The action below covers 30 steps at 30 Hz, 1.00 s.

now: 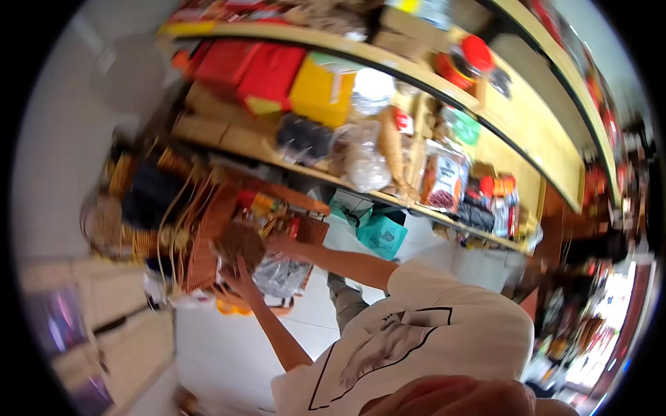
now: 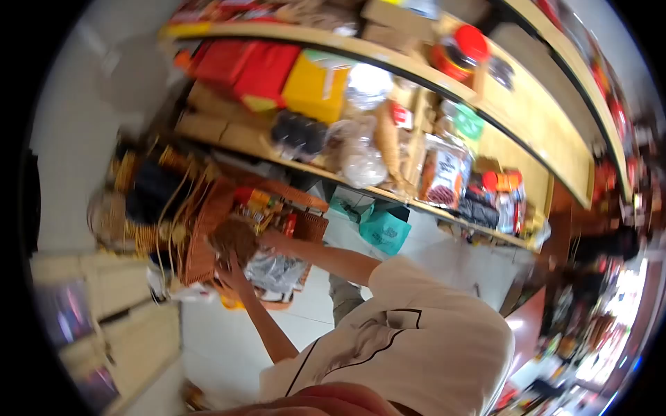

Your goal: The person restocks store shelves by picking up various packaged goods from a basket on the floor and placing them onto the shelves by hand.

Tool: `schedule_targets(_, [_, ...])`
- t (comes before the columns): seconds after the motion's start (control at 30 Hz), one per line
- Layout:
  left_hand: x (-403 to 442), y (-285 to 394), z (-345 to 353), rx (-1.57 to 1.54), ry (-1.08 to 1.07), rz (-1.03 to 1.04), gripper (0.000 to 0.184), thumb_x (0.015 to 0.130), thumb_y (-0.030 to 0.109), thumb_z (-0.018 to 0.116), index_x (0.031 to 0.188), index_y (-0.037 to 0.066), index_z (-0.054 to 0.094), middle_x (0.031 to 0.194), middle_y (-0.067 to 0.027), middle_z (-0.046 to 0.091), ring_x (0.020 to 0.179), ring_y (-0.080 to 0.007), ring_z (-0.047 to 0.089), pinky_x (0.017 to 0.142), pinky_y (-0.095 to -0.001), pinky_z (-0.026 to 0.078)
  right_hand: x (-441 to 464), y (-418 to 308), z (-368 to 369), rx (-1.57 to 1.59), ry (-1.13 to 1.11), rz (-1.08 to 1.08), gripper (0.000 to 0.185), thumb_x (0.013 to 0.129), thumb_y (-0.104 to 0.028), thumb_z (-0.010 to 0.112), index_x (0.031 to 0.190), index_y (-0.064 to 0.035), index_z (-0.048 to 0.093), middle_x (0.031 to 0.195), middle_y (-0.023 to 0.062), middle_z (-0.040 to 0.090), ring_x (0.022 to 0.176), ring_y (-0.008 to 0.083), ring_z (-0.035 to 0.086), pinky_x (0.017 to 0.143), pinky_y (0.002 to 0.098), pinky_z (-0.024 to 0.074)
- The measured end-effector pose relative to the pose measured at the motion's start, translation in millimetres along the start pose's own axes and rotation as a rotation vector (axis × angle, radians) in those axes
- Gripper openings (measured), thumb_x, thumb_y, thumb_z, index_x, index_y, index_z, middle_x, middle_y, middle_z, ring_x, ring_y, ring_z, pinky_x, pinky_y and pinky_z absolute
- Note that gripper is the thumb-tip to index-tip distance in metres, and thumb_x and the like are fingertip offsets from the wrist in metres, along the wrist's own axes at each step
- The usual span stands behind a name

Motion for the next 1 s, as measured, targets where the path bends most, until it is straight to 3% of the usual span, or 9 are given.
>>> schedule_targets(0.07, [-37.7,45.1,22.3,0.103,-0.084,0.039,0.057,0.086,0.019,0.073,0.126,-0.002,0.038,0.128,-0.0165,0.047,0.114,-0.0249,0.049,0.095,-0.0369,0.045,-34.1,7.3,-26.7,-0.841,-0.239,-0.751,0.036,0.093,-0.028,0.061,0.123,-0.0107,0.051,0.111,0.0074,0.056,0.095,0.0244,0.061,0.084,0.042,0.0551])
schedule_targets(0.13, [-69.2,54.0,47.8,0.129,-0.229,0.099,0.063,0.085,0.016,0.074,0.132,-0.001,0.035,0.13,-0.0161,0.044,0.117,-0.0237,0.047,0.095,-0.0353,0.045,-92.4,6.1,-42.8,0.19,-0.067,0.066,0.042,0.093,-0.029,0.062,0.127,-0.0102,0.047,0.114,0.0059,0.055,0.099,0.0246,0.06,0.086,0.0394,0.0544])
schedule_targets(0.23, [-121.6,55.6,102.6,0.058,-0.527,0.022,0.068,0.085,0.015,0.074,0.137,0.001,0.033,0.133,-0.0144,0.045,0.118,-0.0221,0.046,0.094,-0.0338,0.044,-178.2,2.0,-108.7,-0.028,-0.006,-0.332,0.04,0.09,-0.027,0.066,0.122,-0.0083,0.049,0.115,0.0067,0.056,0.102,0.0226,0.059,0.088,0.0384,0.0532])
schedule_targets(0.37, [-228.1,78.6,203.9,0.077,-0.851,0.04,0.063,0.088,0.019,0.071,0.138,0.003,0.036,0.135,-0.0126,0.047,0.119,-0.0216,0.047,0.097,-0.0343,0.042,-306.7,3.9,-192.9,0.438,0.154,-0.358,0.033,0.09,-0.023,0.067,0.116,-0.0095,0.052,0.112,0.0051,0.058,0.104,0.0204,0.059,0.09,0.0388,0.0508])
schedule_targets(0.53, [-379.6,74.8,312.0,0.022,-1.206,0.073,0.056,0.092,0.015,0.064,0.138,0.003,0.035,0.125,-0.0146,0.053,0.112,-0.0214,0.052,0.097,-0.0339,0.042,-471.6,20.7,-281.2,0.664,0.304,-0.82,0.028,0.083,-0.017,0.077,0.097,-0.0177,0.052,0.099,-0.0045,0.062,0.095,0.0122,0.061,0.085,0.0379,0.0486])
schedule_targets(0.63, [-458.2,72.3,360.0,-0.053,-1.385,0.254,0.053,0.095,0.011,0.06,0.139,0.0,0.033,0.127,-0.0131,0.052,0.113,-0.0188,0.05,0.095,-0.0311,0.041,-562.9,30.6,-309.1,0.718,0.51,-0.952,0.04,0.081,-0.017,0.078,0.113,-0.0141,0.054,0.109,-0.0014,0.063,0.101,0.0139,0.061,0.089,0.0358,0.0477])
schedule_targets(0.7, [-498.3,73.9,372.3,0.036,-1.454,0.15,0.054,0.097,0.013,0.058,0.142,0.0,0.031,0.132,-0.015,0.049,0.113,-0.02,0.051,0.096,-0.0324,0.042,-600.1,37.3,-318.2,0.718,0.553,-1.073,0.055,0.081,-0.019,0.078,0.129,-0.0107,0.051,0.116,0.0018,0.062,0.105,0.0146,0.06,0.093,0.036,0.0468])
schedule_targets(0.83, [-551.4,80.0,414.7,0.196,-1.558,0.235,0.061,0.1,0.024,0.054,0.146,-0.001,0.024,0.133,-0.016,0.046,0.115,-0.0193,0.049,0.097,-0.0308,0.041,-645.8,34.4,-351.6,0.634,0.661,-1.188,0.057,0.087,-0.019,0.072,0.136,-0.0045,0.047,0.124,0.0028,0.06,0.112,0.0148,0.057,0.097,0.0329,0.0458])
schedule_targets(1.0, [-556.6,94.9,464.7,0.28,-1.562,0.681,0.086,0.082,0.034,0.076,0.143,-0.005,0.028,0.136,-0.028,0.04,0.124,-0.0388,0.044,0.104,-0.045,0.036,-676.3,-10.7,-362.6,0.485,0.92,-1.174,0.054,0.086,-0.019,0.074,0.133,-0.004,0.052,0.115,0.0013,0.063,0.101,0.0115,0.06,0.087,0.0281,0.0498])
Point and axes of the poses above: each hand's wrist, its own x-axis towards the middle knuckle, its own z-axis out of the palm, y = z × x, the point moved 4 cm from there along x, towards the middle knuckle
